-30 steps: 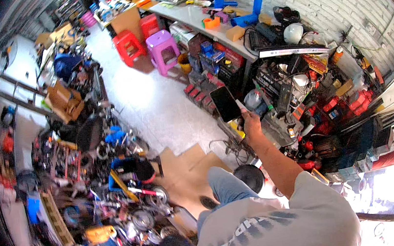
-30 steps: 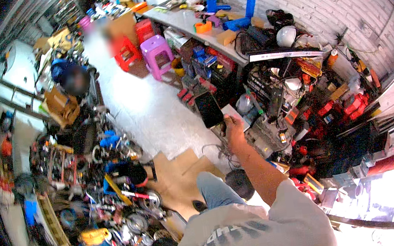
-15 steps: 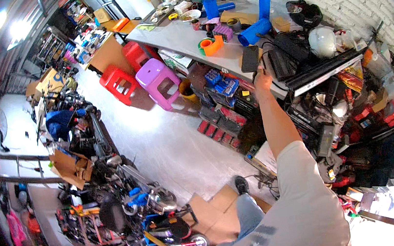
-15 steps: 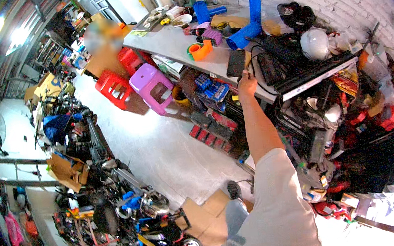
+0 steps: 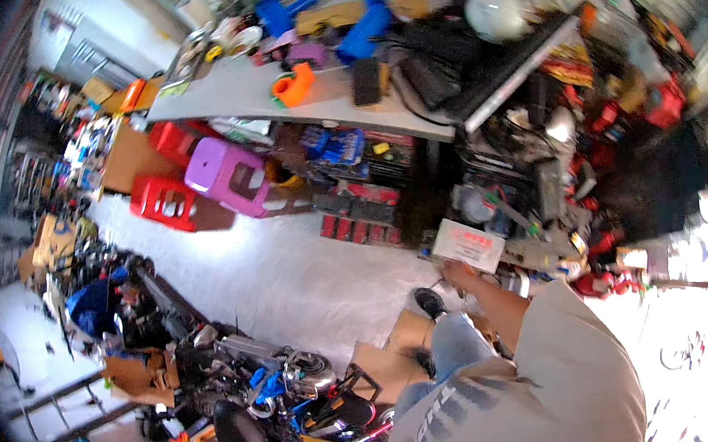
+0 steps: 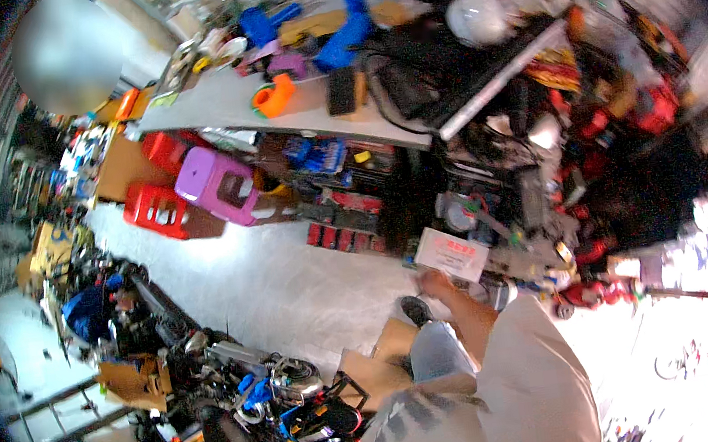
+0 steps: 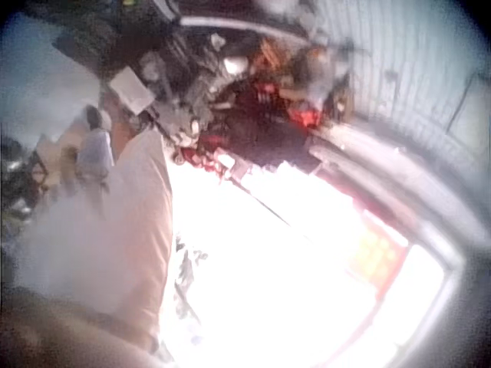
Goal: The person repairs a red folding bicycle in a workshop, focusing on the handlebars and seat. They use a screwdriver to adjust components on the handlebars, then use scissors to cut a cable. The person also adjusts the seat post and uses a phone to scan a QR code.
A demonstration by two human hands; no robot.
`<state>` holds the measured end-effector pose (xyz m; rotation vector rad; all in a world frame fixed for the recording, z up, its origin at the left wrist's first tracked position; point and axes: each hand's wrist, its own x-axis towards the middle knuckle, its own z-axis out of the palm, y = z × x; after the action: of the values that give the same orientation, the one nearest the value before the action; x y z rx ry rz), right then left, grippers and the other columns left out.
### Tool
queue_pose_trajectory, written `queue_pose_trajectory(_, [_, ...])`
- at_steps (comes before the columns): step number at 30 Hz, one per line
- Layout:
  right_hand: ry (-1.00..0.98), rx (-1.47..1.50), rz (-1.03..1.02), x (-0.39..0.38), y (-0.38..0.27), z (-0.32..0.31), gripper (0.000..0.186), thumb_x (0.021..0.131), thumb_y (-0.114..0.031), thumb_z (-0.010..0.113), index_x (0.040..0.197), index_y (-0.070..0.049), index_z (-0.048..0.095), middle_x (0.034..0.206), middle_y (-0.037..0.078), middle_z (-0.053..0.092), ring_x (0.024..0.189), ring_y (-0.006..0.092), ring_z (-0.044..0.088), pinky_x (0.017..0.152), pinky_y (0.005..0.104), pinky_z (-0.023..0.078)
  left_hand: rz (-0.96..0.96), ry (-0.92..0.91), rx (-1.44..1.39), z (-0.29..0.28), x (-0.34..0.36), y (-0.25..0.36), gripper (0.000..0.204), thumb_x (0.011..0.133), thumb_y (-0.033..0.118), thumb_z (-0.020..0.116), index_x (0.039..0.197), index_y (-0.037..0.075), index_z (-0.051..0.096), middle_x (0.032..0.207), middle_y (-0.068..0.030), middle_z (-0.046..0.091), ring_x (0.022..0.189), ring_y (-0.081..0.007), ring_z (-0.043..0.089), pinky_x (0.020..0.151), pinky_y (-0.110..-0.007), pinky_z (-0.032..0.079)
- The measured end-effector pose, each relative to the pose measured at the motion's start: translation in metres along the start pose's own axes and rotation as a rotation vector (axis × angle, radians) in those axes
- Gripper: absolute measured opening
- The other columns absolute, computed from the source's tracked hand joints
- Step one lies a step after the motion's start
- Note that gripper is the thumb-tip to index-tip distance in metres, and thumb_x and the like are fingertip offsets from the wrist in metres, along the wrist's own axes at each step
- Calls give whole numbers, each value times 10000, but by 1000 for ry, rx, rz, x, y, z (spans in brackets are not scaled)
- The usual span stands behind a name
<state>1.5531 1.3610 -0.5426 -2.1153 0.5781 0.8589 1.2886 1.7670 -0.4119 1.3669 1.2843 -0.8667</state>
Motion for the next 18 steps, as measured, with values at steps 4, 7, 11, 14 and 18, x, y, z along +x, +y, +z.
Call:
queue_pose_trajectory(4, [-85,99,463,-172,197,58,526,984,-488,584,1123,6,702,921,159,723,789,298,674,732,446,532,2,-52,237,-72,22,-22,346,943,354,523,1163,95,590,945,-151,719,825,-307,684,701,-454,518])
queue_pose_trajectory(7, [241,562,776,-310,306,44,405,999,-389,604,1104,-8,696,785,110,720,585,255,674,553,430,547,5,-90,397,-120,48,-14,349,938,356,523,1160,94,587,939,-156,721,817,-311,685,699,-457,515])
queue_pose_trajectory(11, [908,1120,795,-492,376,56,304,961,-257,598,1136,-16,662,826,119,730,624,212,683,488,351,490,144,-128,548,-112,92,74,353,931,359,523,1155,93,583,931,-164,723,806,-316,685,696,-460,512])
queue_pose_trajectory(14, [945,1054,910,-577,431,115,291,946,-243,598,1056,12,684,829,135,725,628,228,688,500,365,516,301,-133,620,-39,87,135,356,926,362,523,1152,93,580,925,-169,725,797,-320,686,694,-462,510])
queue_pose_trajectory(18, [922,708,1120,-632,504,201,402,879,-332,654,1035,32,723,915,204,752,865,335,743,781,454,591,390,-161,749,95,40,125,359,930,263,535,1214,47,569,936,-195,763,750,-294,723,603,-430,524])
